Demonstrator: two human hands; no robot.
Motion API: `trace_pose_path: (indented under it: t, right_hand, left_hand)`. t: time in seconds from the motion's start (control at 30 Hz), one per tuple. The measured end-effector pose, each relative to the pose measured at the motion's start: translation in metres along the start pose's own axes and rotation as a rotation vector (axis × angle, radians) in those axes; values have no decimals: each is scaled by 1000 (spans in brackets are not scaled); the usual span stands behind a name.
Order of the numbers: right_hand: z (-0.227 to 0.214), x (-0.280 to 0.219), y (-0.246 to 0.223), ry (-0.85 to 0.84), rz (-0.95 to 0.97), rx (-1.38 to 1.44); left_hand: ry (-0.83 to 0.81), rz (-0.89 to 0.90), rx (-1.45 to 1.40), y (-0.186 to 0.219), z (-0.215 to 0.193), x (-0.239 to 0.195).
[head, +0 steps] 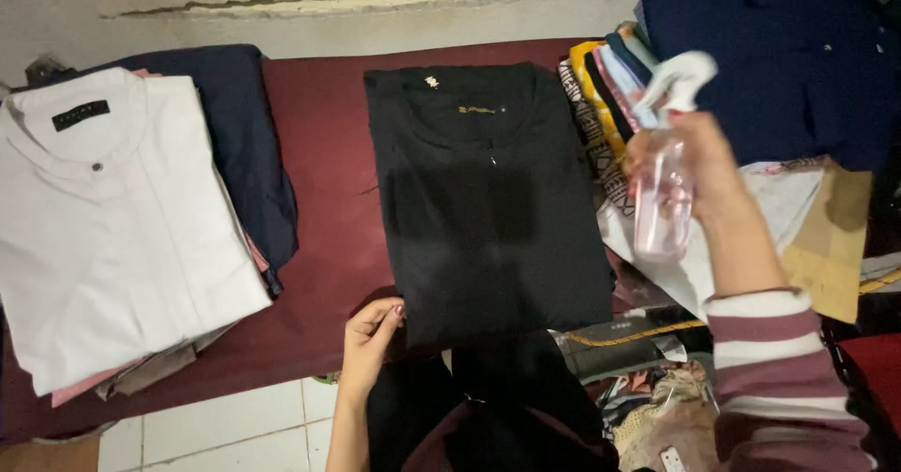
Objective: The person folds a black shirt and a white patterned shirt on a maroon surface. They use a spray bottle to mist the fabric before folding each item and then place the folded shirts into a stack.
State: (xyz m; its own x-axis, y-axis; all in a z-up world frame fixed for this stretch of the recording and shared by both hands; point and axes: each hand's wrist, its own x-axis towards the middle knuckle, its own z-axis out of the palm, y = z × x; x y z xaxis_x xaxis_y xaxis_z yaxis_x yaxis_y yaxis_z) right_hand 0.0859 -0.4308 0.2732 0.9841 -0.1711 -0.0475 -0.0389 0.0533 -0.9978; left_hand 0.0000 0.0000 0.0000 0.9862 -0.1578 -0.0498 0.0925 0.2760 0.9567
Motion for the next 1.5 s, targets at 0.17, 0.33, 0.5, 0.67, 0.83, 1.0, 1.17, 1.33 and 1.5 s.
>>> trace_pose_path:
  t: [0.17, 0.33, 0.5, 0.67, 0.83, 1.0, 1.17, 1.33, 1.5]
  right_hand:
    - [5, 19, 46, 2, 214, -115]
    - [44, 14, 20, -59, 205, -18]
    - [68, 23, 23, -171, 126, -104]
    - [103, 20, 25, -176, 49, -107]
    - [121, 6, 25, -286, 125, 16]
    - [121, -7, 44, -354, 177, 141]
    - [130, -39, 51, -405, 173, 148]
    - [117, -67, 91, -388, 155, 149]
    - [148, -127, 65, -387, -120, -13]
  left_hand:
    - [-14, 8, -16, 1, 1, -1]
    - [-21, 5, -33, 9, 4, -2]
    - [-26, 15, -22, 9, 5, -1]
    - [-36, 19, -61, 18, 8, -2]
    - [-26, 5, -65, 11, 7, -3]
    - [-33, 22, -48, 8, 5, -4]
    - [-36, 14, -72, 17, 9, -4]
    - [-33, -1, -58, 14, 7, -3]
    - [-38, 3, -35, 2, 0, -3]
